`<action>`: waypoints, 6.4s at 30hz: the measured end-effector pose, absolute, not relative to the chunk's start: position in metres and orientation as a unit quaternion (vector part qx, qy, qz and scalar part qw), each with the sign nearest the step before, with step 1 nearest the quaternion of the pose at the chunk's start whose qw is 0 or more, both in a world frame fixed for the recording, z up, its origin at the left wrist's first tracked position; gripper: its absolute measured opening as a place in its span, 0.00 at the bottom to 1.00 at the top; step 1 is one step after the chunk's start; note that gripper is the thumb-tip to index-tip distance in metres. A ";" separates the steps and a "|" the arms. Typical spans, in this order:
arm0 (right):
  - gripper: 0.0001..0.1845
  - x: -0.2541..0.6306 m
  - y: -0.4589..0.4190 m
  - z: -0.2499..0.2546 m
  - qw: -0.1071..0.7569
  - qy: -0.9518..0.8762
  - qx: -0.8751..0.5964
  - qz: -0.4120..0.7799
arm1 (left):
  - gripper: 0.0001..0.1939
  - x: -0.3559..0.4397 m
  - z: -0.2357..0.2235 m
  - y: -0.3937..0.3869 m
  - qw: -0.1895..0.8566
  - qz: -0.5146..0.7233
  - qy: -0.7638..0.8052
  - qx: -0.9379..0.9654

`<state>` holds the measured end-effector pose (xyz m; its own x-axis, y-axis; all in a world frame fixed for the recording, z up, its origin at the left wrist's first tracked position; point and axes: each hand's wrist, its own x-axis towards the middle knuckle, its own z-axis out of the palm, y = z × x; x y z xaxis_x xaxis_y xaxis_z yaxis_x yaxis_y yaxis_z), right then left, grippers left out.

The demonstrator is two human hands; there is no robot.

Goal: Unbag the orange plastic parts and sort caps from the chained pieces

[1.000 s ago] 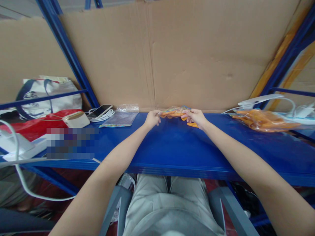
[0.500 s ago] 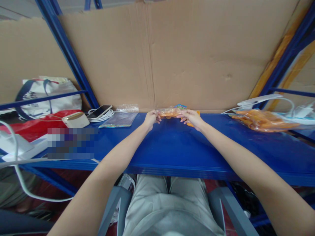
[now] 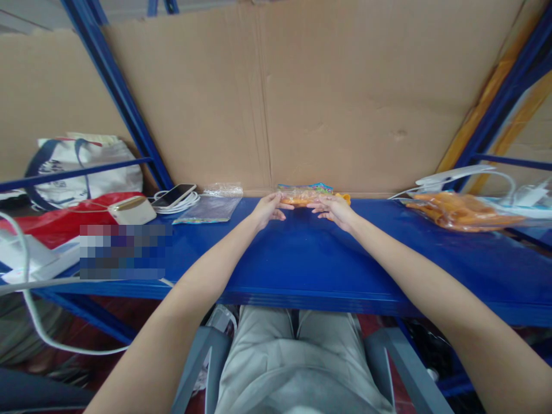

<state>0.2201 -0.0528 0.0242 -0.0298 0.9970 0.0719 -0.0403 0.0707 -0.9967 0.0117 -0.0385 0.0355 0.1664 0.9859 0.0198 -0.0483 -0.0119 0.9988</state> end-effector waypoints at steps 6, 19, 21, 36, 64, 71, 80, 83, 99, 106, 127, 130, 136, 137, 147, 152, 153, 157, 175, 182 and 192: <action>0.09 0.217 -0.054 0.025 0.504 -0.531 -0.467 0.496 | 0.15 0.012 0.033 -0.031 0.530 0.498 0.451 0.517; 0.14 0.214 -0.060 0.029 0.517 -0.515 -0.433 0.530 | 0.09 0.012 0.028 -0.030 0.523 0.487 0.407 0.569; 0.13 0.216 -0.059 0.028 0.517 -0.508 -0.434 0.534 | 0.16 0.010 0.026 -0.031 0.527 0.456 0.420 0.581; 0.08 0.214 -0.057 0.022 0.474 -0.537 -0.481 0.506 | 0.12 0.011 0.027 -0.028 0.516 0.472 0.452 0.554; 0.07 0.215 -0.053 0.023 0.510 -0.578 -0.460 0.440 | 0.11 0.011 0.026 -0.016 0.457 0.532 0.432 0.567; 0.07 0.216 -0.060 0.032 0.556 -0.577 -0.419 0.427 | 0.11 0.009 0.030 -0.024 0.448 0.570 0.375 0.578; 0.24 0.230 -0.041 0.033 0.604 -0.668 -0.342 0.269 | 0.17 0.003 0.024 -0.003 0.223 0.622 0.254 0.707; 0.22 0.236 -0.041 0.035 0.593 -0.709 -0.350 0.150 | 0.17 -0.001 0.021 -0.001 0.114 0.602 0.237 0.754; 0.27 0.247 -0.068 0.056 0.503 -0.768 -0.358 -0.170 | 0.29 -0.006 0.025 -0.009 -0.003 0.579 0.223 0.785; 0.21 0.259 -0.051 0.049 0.477 -0.799 -0.364 -0.029 | 0.12 0.000 0.046 -0.027 0.288 0.694 0.295 0.590; 0.30 0.258 -0.045 0.050 0.531 -0.724 -0.371 0.236 | 0.06 -0.002 0.038 -0.022 0.488 0.580 0.316 0.571; 0.34 0.260 -0.036 0.052 0.567 -0.725 -0.360 0.155 | 0.06 0.000 0.040 -0.026 0.498 0.563 0.291 0.592; 0.42 0.255 -0.041 0.058 0.555 -0.750 -0.356 0.053 | 0.12 0.000 0.047 -0.031 0.486 0.572 0.276 0.600; 0.42 0.253 -0.044 0.059 0.554 -0.751 -0.355 0.056 | 0.14 0.000 0.047 -0.031 0.488 0.569 0.278 0.601; 0.27 0.235 -0.055 0.049 0.615 -0.569 -0.427 0.341 | 0.19 0.002 0.043 -0.034 0.527 0.495 0.314 0.616; 0.05 0.230 -0.057 0.046 0.636 -0.513 -0.447 0.364 | 0.13 0.005 0.037 -0.029 0.509 0.482 0.363 0.614; 0.03 0.229 -0.057 0.045 0.646 -0.506 -0.447 0.357 | 0.12 0.004 0.036 -0.028 0.505 0.485 0.369 0.611; 0.12 0.230 -0.051 0.041 0.684 -0.497 -0.437 0.306 | 0.09 0.000 0.029 -0.023 0.528 0.438 0.363 0.631; 0.23 0.240 -0.042 0.029 0.665 -0.550 -0.445 0.239 | 0.18 -0.005 0.038 -0.028 0.567 0.422 0.350 0.615; 0.24 0.236 -0.047 0.031 0.653 -0.553 -0.448 0.258 | 0.15 0.001 0.036 -0.028 0.516 0.465 0.390 0.605; 0.22 0.233 -0.045 0.032 0.662 -0.507 -0.408 0.372 | 0.20 0.007 0.044 -0.038 0.484 0.498 0.413 0.588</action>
<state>0.2325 -0.0454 0.0324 0.2103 0.9061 0.3672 -0.0790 0.3901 -0.9174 0.0067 -0.0380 0.0435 0.1615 0.9692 0.1857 0.0036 -0.1888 0.9820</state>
